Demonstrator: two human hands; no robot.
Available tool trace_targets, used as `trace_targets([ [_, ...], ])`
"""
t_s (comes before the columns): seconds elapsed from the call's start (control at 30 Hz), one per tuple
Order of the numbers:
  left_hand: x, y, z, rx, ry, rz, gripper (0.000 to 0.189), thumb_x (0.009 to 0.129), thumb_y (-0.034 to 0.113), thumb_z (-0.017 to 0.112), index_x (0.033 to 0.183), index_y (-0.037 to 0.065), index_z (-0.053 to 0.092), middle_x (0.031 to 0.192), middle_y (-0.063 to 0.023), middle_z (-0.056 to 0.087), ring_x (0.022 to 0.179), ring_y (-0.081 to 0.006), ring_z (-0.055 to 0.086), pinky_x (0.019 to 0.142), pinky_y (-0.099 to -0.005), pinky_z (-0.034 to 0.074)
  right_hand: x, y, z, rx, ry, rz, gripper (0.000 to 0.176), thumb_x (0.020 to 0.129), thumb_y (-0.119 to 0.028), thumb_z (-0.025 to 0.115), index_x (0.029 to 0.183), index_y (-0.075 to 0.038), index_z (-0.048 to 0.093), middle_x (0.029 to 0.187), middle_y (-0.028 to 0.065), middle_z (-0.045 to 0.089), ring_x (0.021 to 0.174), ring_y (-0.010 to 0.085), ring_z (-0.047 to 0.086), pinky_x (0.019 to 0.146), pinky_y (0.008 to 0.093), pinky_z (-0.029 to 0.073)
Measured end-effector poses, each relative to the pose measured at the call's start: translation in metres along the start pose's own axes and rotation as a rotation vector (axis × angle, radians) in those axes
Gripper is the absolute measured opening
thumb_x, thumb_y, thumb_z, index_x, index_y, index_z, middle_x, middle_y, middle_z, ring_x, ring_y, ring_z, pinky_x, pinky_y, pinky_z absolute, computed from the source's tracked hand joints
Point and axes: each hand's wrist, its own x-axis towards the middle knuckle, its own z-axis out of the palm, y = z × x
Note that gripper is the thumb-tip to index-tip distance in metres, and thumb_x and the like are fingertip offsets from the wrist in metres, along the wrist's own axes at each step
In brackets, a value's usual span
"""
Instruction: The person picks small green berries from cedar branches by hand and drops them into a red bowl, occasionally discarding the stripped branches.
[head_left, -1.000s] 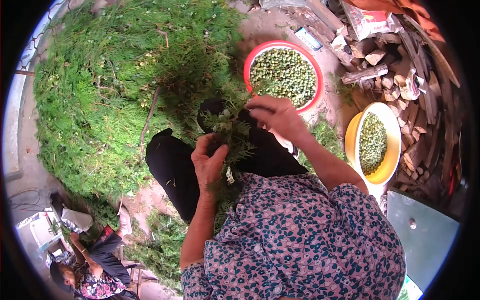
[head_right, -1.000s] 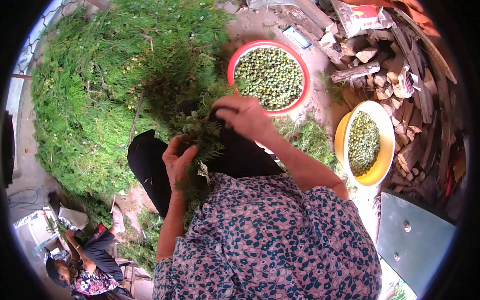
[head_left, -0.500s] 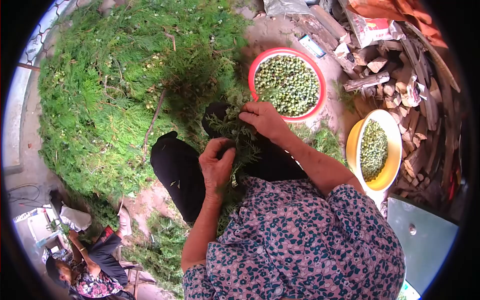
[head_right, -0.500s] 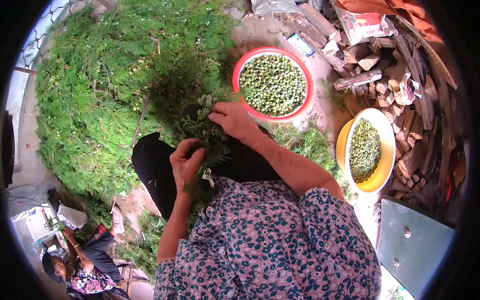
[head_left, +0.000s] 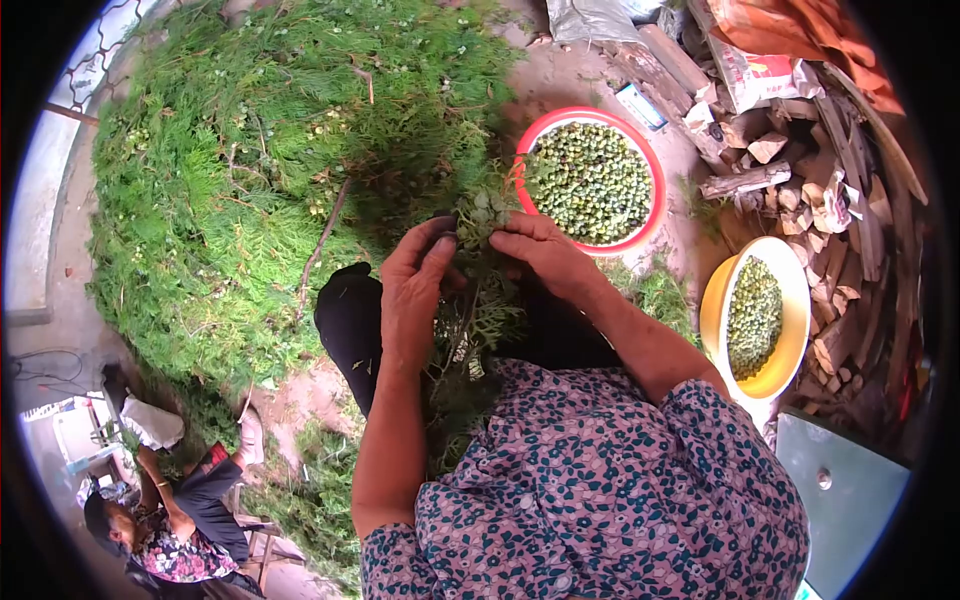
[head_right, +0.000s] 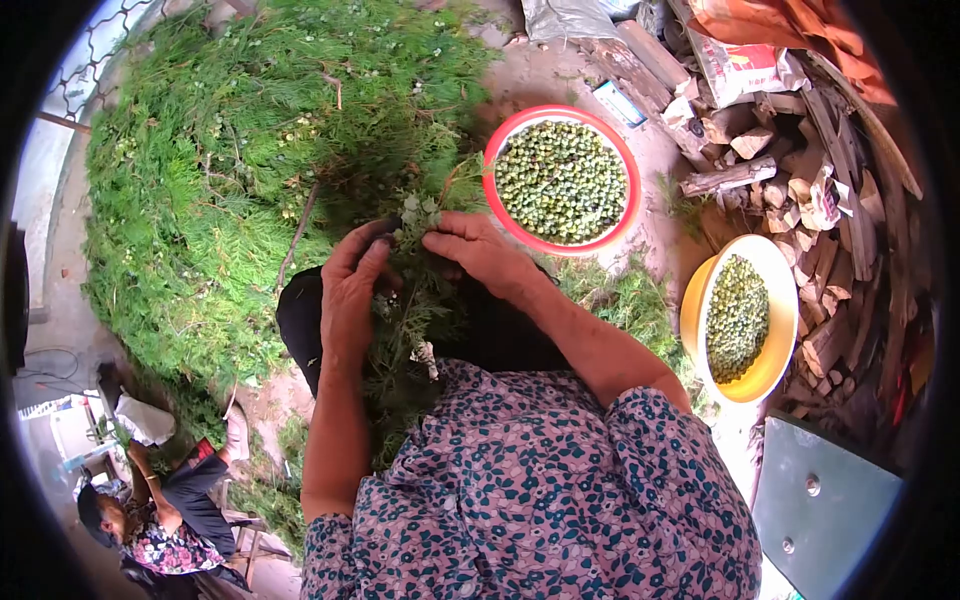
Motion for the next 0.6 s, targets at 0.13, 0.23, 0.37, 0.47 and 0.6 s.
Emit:
trace_targets([
  [0.13,0.008,-0.004,-0.001,0.041,-0.053,-0.048,0.020,0.087,0.012,0.056,0.103,0.000,0.059,0.084,-0.0001,0.060,0.060,-0.0046,0.050,0.053,-0.0193,0.042,-0.002,-0.007,0.004,-0.068,0.031,-0.033,0.020,0.086,-0.018,0.053,0.098,-0.003,0.059,0.076,-0.0029,0.055,0.065,0.0048,0.047,0.056,0.0211,0.038],
  [0.23,0.011,-0.006,0.001,-0.052,-0.051,-0.072,0.018,0.086,0.012,0.058,0.100,0.001,0.061,0.081,0.0012,0.060,0.061,-0.0041,0.050,0.052,-0.0189,0.042,-0.001,-0.003,0.006,-0.065,0.040,-0.068,0.020,0.084,-0.016,0.057,0.097,-0.002,0.061,0.073,-0.0016,0.056,0.062,0.0052,0.049,0.053,0.0217,0.040],
  [0.37,0.008,-0.013,0.002,-0.187,-0.011,-0.122,0.015,0.083,0.011,0.061,0.096,0.003,0.062,0.081,0.0015,0.060,0.062,-0.0046,0.051,0.054,-0.0184,0.042,-0.003,-0.003,0.010,-0.070,0.101,-0.051,0.020,0.081,-0.015,0.062,0.096,-0.001,0.061,0.073,-0.0012,0.058,0.061,0.0052,0.050,0.052,0.0213,0.040],
  [0.47,0.005,-0.017,0.002,-0.225,0.040,-0.134,0.015,0.081,0.009,0.063,0.095,0.004,0.063,0.082,0.0010,0.061,0.064,-0.0049,0.052,0.056,-0.0183,0.042,-0.002,0.003,0.012,-0.002,0.102,-0.097,0.019,0.081,-0.016,0.063,0.093,-0.001,0.062,0.072,-0.0014,0.058,0.060,0.0050,0.050,0.052,0.0206,0.040],
  [0.6,0.001,-0.020,0.004,-0.229,0.081,-0.097,0.015,0.078,0.005,0.066,0.092,0.002,0.065,0.080,0.0000,0.062,0.066,-0.0058,0.053,0.056,-0.0188,0.042,-0.004,-0.002,0.014,0.061,0.107,-0.068,0.019,0.080,-0.015,0.064,0.093,-0.001,0.062,0.073,-0.0015,0.058,0.060,0.0045,0.049,0.051,0.0204,0.040],
])
